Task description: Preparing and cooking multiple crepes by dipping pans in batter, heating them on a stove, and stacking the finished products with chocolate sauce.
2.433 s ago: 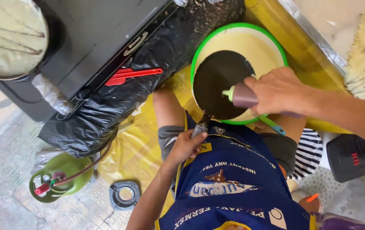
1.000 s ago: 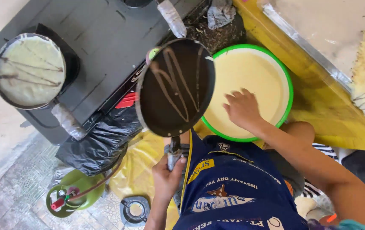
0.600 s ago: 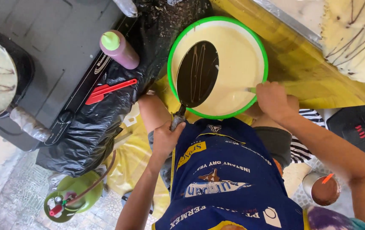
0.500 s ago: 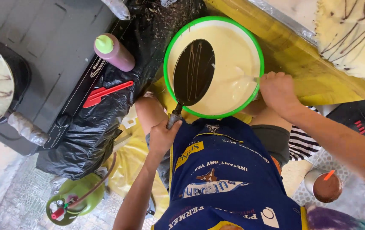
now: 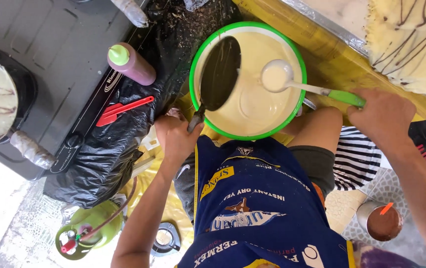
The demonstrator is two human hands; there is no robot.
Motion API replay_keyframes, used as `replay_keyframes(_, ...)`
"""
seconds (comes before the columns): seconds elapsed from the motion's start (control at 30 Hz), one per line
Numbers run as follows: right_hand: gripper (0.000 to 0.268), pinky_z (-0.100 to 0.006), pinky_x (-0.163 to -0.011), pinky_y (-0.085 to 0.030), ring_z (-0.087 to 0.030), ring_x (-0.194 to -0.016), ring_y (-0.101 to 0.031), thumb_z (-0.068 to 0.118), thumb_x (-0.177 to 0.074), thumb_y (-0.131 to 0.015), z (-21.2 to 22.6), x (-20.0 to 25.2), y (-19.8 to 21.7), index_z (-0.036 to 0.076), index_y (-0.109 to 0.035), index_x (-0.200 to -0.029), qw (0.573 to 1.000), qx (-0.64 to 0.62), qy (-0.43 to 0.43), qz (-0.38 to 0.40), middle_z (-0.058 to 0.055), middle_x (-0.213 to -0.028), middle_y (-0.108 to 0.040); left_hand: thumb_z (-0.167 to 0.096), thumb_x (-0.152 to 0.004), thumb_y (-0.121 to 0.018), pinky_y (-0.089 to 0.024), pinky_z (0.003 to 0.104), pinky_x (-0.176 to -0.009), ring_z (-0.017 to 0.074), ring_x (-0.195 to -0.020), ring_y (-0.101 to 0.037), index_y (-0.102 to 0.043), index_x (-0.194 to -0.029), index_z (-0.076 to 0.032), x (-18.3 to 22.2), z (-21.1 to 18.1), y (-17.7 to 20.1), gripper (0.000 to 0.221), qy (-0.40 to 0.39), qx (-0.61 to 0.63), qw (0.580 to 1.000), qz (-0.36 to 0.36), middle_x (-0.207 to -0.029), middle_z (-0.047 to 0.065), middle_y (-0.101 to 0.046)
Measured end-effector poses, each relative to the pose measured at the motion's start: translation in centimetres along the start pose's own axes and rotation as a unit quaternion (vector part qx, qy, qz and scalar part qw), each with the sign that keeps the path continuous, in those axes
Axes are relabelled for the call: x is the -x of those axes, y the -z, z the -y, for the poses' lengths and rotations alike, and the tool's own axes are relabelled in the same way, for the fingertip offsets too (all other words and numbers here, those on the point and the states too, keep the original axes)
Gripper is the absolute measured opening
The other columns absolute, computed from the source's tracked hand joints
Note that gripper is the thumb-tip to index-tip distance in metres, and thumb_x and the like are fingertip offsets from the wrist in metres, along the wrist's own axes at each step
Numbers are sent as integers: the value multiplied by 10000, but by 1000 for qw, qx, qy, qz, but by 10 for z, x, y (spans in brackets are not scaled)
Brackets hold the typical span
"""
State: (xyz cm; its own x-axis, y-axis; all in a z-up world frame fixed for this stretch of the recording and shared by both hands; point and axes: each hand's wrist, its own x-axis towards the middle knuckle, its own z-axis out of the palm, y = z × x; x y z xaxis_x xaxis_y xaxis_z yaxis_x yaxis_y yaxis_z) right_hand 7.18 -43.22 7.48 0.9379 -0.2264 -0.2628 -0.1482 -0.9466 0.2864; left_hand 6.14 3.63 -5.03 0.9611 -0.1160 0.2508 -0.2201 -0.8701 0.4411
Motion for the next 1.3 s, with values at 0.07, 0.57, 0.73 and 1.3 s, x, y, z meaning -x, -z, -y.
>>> replay_keyframes(0.07, 512, -510, -648, -543, -360, -1053, -744, 467, -887, -553, 5, 12, 0, 408, -742, -1358, 997, -55, 4, -55, 7, -1154, -796, -437, -987, -649, -412, 285, -385, 179, -384, -499, -453, -653, -64, -35, -36, 34, 537, 403, 288, 819, 290, -553, 101, -588)
replay_keyframes(0.57, 426, -277, -511, -345, -133, -651, -535, 294, -869, -784, 52, 18, 12, 381, -834, -1282, 884, 45, 149, -442, 74, -821, -501, -459, -961, -656, -352, 260, -371, 147, -379, -469, -636, -808, -40, -49, -42, 48, 446, 481, 468, 700, 244, -579, 87, -585)
replay_keyframes(0.73, 409, -244, -489, -276, -90, -609, -465, 348, -894, -768, 59, 13, 31, 414, -815, -1295, 879, 72, 132, -452, 111, -803, -506, -473, -1010, -603, -389, 202, -309, 101, -357, -505, -572, -885, -51, 1, -10, 6, 441, 449, 657, 544, 267, -578, 9, -569)
replay_keyframes(1.3, 436, -300, -579, -352, -156, -613, -488, 200, -865, -761, 58, 84, 63, 312, -844, -1279, 895, 72, 172, -405, 69, -792, -547, -467, -970, -621, -365, 239, -320, 141, -330, -467, -585, -831, -51, -23, -88, -31, 439, 358, 725, 546, 219, -550, 66, -545)
